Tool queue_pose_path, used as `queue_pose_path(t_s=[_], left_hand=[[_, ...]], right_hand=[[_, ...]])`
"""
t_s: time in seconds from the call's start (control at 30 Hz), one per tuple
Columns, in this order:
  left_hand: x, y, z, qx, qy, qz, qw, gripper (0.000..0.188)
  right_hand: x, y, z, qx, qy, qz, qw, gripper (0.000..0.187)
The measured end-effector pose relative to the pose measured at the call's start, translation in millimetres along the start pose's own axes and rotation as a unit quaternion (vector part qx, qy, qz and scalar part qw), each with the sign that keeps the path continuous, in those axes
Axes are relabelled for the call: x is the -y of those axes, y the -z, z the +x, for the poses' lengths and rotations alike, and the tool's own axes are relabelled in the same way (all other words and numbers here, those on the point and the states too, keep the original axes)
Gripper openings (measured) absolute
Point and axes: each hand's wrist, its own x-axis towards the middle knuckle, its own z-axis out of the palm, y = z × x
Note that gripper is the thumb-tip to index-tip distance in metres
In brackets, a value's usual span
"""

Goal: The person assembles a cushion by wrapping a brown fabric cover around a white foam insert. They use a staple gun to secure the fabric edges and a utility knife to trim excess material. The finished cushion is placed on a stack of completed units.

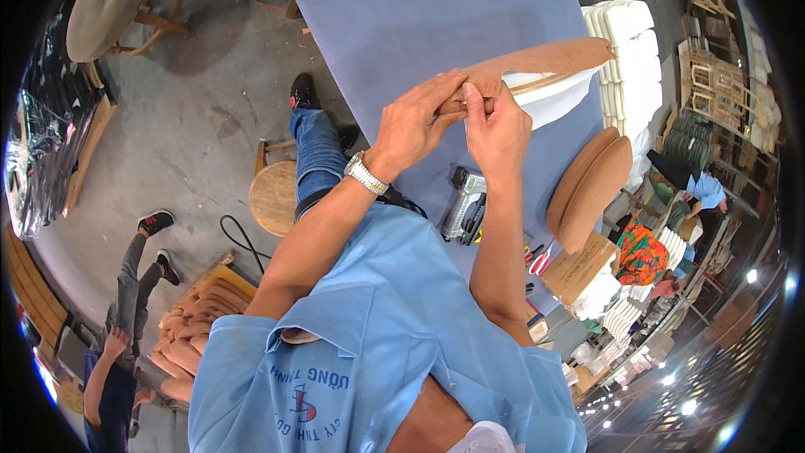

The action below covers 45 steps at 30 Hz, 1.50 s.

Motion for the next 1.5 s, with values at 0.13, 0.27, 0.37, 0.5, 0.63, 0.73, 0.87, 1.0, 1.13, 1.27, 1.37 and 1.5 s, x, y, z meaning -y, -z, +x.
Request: queue_pose_path(t_s=[0.13,0.27,0.37,0.5,0.63,0.73,0.87,1.0,1.13,1.27,1.37,1.5], left_hand=[[5.2,1.1,-1.8,-0.010,0.029,-0.022,0.999,0.061],[8.8,4.5,0.4,-0.031,-0.028,-0.001,0.999,0.060],[7.7,3.8,0.4,-0.056,-0.061,0.020,0.996,0.055],[21.1,-3.7,-6.3,-0.075,-0.101,0.015,0.992,0.046],[24.0,-5.0,-7.0,-0.084,-0.124,0.049,0.988,0.040],[20.5,-3.1,-7.5,-0.082,-0.099,0.045,0.991,0.038],[1.9,3.6,-15.3,-0.066,0.068,-0.117,0.989,0.040],[-21.1,9.1,-14.1,-0.064,0.337,-0.331,0.879,0.049],[-13.0,5.6,-11.6,0.011,0.353,-0.391,0.850,0.054],[0.5,-1.8,-16.8,0.033,0.269,-0.339,0.901,0.054],[2.3,-1.2,-17.6,0.043,0.222,-0.281,0.933,0.051],[3.3,-4.6,-20.2,0.039,0.194,-0.248,0.948,0.051]], right_hand=[[-9.9,-17.7,-4.0,-0.022,0.004,0.077,0.997,0.037],[-20.8,-31.8,-2.9,-0.024,0.007,0.161,0.987,0.036],[-19.5,-30.4,0.8,-0.025,0.012,0.207,0.978,0.034],[-19.3,-29.7,1.5,-0.009,-0.011,0.253,0.967,0.032],[-23.8,-38.5,-0.4,-0.021,-0.011,0.282,0.959,0.031],[-29.3,-43.6,-1.8,-0.033,0.006,0.272,0.962,0.031],[-28.2,-42.8,-8.1,-0.057,0.020,0.295,0.954,0.029],[-36.4,-43.8,-12.9,-0.058,0.031,0.294,0.953,0.023],[-37.0,-38.3,-19.2,-0.065,0.028,0.330,0.941,0.018],[-42.2,-37.7,-23.8,-0.064,0.029,0.354,0.933,0.017],[-43.6,-35.5,-26.6,-0.054,0.017,0.364,0.930,0.016],[-42.6,-34.0,-29.8,-0.041,-0.013,0.398,0.917,0.017]])
